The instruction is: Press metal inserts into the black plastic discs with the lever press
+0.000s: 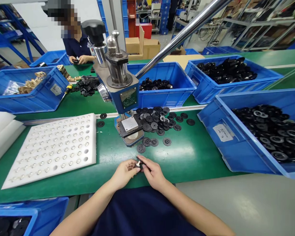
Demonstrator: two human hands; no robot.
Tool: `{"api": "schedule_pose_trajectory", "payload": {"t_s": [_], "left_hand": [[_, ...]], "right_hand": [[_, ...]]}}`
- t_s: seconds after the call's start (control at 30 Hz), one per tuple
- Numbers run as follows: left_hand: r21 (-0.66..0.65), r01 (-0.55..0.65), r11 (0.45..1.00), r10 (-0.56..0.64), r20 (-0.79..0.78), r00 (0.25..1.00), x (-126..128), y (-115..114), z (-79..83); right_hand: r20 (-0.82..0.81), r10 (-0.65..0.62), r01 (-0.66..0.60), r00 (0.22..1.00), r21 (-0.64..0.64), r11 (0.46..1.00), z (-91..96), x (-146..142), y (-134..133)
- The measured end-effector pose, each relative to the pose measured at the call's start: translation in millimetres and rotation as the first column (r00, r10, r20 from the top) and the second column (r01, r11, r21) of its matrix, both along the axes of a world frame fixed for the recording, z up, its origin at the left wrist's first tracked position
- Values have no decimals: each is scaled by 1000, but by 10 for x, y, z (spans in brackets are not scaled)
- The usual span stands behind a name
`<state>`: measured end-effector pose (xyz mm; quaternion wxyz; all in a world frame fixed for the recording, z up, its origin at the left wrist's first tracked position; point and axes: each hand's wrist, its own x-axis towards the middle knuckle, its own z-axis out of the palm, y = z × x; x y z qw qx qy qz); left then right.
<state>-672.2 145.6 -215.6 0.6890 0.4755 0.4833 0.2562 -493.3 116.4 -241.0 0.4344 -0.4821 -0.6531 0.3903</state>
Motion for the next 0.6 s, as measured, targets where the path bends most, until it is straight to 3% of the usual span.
{"api": "schedule_pose_trajectory", "payload": {"t_s": [0.13,0.37,0.43,0.5,0.57,0.6], "left_hand": [[37,-62,997,62,-9,998,11,-5,37],[183,-86,979,84,16,996,-53,68,-19],[225,-118,967,121,1,993,-87,106,-84],[248,-167,954,177,-18,984,-110,136,-145],[259,-197,946,210,-27,977,-118,152,-182],[267,-198,943,213,-28,977,-118,154,-187]], "right_hand": [[151,97,-118,984,137,984,79,24,1],[339,198,-272,920,187,944,314,101,-5],[362,101,-200,927,247,948,342,234,149],[421,-136,12,897,284,959,331,436,415],[502,-389,264,772,303,916,292,675,747],[523,-452,336,723,307,891,266,791,914]]}}
